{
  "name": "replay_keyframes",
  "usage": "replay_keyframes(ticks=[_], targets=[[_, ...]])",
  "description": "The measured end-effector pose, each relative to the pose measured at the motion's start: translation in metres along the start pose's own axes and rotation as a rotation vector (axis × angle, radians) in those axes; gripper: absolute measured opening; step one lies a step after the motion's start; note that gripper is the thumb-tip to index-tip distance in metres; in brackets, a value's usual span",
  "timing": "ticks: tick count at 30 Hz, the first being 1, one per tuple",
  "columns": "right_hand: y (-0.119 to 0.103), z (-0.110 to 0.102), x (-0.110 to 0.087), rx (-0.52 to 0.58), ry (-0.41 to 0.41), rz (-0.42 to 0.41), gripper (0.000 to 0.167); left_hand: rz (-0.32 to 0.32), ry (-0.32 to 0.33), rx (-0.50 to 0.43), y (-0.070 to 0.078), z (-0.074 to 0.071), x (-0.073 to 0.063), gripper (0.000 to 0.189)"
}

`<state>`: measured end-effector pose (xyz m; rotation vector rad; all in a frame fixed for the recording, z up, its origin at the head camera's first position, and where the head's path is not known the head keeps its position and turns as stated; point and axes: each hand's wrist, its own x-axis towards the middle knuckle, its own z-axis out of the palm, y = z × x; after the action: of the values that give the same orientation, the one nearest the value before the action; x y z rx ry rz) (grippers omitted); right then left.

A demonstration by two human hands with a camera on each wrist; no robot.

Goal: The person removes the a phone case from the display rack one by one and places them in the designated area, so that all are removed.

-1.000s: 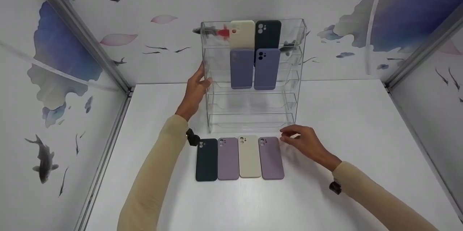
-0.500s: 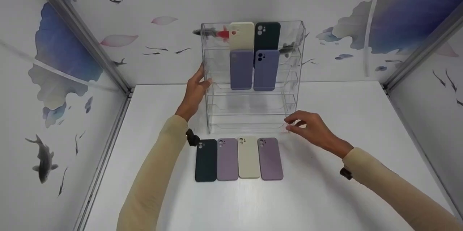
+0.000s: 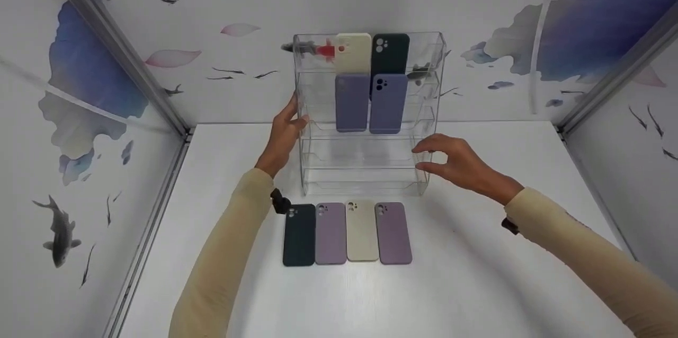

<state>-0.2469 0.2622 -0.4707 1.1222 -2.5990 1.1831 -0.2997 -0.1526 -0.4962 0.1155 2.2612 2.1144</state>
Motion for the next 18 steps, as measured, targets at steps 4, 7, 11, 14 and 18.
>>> replay_keyframes(ticks=[4,7,11,14,18], targets=[[-0.008,-0.009,0.016,-0.022,-0.018,-0.014,0.036,-0.011,0.008,-0.006,-0.002,0.0,0.0,0.072],[-0.011,-0.015,0.026,-0.052,-0.022,-0.034,0.037,-0.008,0.008,-0.016,-0.003,0.0,0.001,0.072],[-0.012,-0.024,0.038,-0.088,-0.009,-0.062,0.038,-0.001,0.001,-0.025,-0.003,-0.001,0.002,0.072],[-0.013,-0.03,0.045,-0.094,0.01,-0.072,0.038,-0.002,-0.002,-0.022,-0.002,-0.001,0.002,0.072],[-0.013,-0.038,0.054,-0.086,0.031,-0.08,0.038,-0.004,-0.004,-0.015,-0.001,0.0,0.002,0.073]])
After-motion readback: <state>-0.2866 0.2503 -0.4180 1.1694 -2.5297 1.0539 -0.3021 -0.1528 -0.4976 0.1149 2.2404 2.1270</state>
